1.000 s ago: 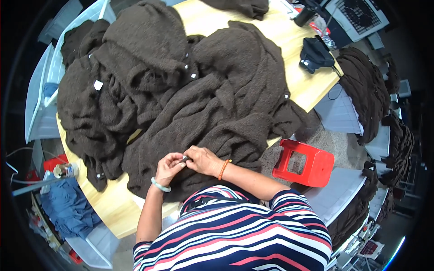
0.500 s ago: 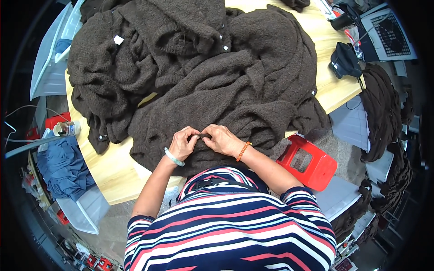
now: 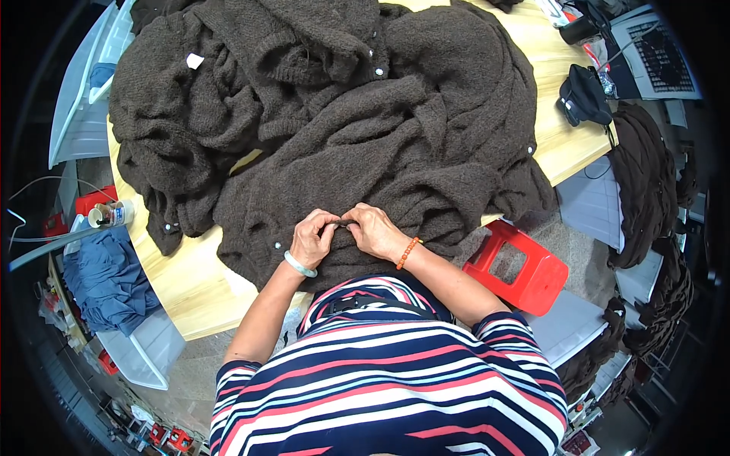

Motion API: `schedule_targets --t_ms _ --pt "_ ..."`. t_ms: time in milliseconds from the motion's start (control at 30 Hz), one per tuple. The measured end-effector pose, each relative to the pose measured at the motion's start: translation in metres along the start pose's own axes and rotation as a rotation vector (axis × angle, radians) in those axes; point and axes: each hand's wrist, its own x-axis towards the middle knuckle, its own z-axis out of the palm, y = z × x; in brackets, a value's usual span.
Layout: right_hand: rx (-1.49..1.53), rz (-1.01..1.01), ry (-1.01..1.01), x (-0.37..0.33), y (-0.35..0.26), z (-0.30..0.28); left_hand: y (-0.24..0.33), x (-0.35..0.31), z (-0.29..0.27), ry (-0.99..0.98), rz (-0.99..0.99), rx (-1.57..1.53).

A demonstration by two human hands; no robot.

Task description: Buttoning up knitted sweaters on a factory work table and snipping loose threads.

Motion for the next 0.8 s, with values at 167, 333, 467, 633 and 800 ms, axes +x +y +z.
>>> schedule_targets --t_ms 167,333,467,633,800 --pt "0.028 0.038 0.001 0.0 0.001 -0.001 -0.001 0.001 0.0 -0.044 0.009 0.003" --pt "0.01 0.069 -0.018 0.001 0.0 -0.002 -0.004 -0.001 0.005 -0.016 0.05 0.005" --pt "-0.02 0.096 0.005 0.0 0.001 0.0 -0.004 0.0 0.009 0.011 0.071 0.009" --pt "0.001 0.125 -0.007 0.001 0.004 -0.003 -0.004 -0.002 0.01 -0.014 0.081 0.027" --pt "0.007 0.036 -0.065 0.001 0.009 -0.007 -0.005 -0.003 0.006 -0.05 0.088 0.024"
